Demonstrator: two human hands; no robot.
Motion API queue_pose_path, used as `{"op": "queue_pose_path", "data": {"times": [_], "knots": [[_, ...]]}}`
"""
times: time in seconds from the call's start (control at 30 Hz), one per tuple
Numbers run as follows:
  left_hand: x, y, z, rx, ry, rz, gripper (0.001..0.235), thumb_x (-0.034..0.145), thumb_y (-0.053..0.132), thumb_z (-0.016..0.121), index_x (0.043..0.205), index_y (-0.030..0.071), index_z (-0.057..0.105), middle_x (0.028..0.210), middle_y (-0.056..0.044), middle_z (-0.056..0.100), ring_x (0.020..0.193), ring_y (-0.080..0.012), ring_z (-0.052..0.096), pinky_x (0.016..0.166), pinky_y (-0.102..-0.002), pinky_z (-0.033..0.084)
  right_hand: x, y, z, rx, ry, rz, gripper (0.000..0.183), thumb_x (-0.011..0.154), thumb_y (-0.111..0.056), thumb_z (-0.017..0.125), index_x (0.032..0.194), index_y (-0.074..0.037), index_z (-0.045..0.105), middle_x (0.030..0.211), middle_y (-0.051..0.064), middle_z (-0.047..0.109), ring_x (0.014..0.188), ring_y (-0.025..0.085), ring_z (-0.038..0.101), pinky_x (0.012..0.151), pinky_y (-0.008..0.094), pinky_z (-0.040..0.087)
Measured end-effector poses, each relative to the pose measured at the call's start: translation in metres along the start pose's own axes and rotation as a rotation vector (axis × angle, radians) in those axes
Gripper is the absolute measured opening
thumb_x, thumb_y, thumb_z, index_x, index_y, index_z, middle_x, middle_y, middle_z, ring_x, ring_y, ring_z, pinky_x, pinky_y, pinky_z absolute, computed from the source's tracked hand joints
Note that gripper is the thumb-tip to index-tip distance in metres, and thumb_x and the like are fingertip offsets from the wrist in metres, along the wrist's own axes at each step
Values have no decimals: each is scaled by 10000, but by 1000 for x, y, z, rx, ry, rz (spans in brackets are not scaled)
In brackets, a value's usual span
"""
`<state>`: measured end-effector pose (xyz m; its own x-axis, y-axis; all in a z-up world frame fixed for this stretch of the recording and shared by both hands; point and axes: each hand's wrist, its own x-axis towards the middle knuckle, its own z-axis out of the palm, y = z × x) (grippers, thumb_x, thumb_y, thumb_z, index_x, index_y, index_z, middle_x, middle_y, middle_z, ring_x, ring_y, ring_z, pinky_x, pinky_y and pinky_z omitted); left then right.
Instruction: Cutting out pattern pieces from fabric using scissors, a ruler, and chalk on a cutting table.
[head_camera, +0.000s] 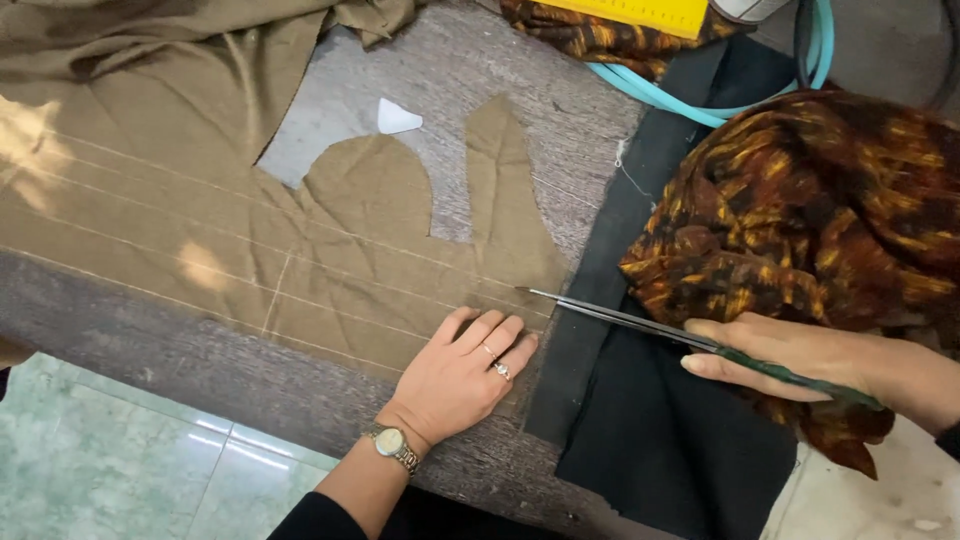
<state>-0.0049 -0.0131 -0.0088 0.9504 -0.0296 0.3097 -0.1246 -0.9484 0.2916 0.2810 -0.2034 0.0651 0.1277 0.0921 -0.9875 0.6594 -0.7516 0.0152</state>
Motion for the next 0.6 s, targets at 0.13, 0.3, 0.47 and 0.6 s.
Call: {"op": "queue_pose_path", "data": {"times": [0.13, 0.3, 0.47, 0.6], "knots": [[-1, 0, 1, -5, -9, 1, 340, 887, 190, 581, 1210, 83, 598, 1187, -115, 561, 1097, -279, 524, 947, -444, 402, 0, -4, -2, 4, -37, 9, 832, 805, -711, 354, 1512, -336, 125, 1552, -98, 273, 1454, 175, 285, 1212, 430, 292], [-1, -1, 1, -6, -25, 3, 372, 875, 223, 615, 1219, 81, 589, 1191, -110, 556, 1093, -278, 518, 944, -442, 396, 2, -2, -1, -72, 23, -92, 794, 855, -666, 374, 1503, -253, 174, 1374, 2, 539, 1271, 184, 554, 1092, 330, 449], [-1, -1, 1, 5, -23, 5, 371, 868, 218, 628, 1214, 87, 595, 1195, -110, 560, 1094, -274, 523, 941, -445, 405, 10, 6, 6, 85, -28, -19, 841, 808, -688, 381, 1514, -320, 111, 1586, -103, 175, 1486, 163, 183, 1233, 439, 230], [-1, -1, 1, 6, -26, 7, 371, 868, 217, 620, 1215, 88, 593, 1187, -105, 556, 1093, -269, 521, 940, -437, 402, 17, 12, 11, 125, -8, -36, 845, 793, -685, 390, 1511, -325, 129, 1595, -134, 145, 1497, 135, 136, 1246, 425, 200]]}}
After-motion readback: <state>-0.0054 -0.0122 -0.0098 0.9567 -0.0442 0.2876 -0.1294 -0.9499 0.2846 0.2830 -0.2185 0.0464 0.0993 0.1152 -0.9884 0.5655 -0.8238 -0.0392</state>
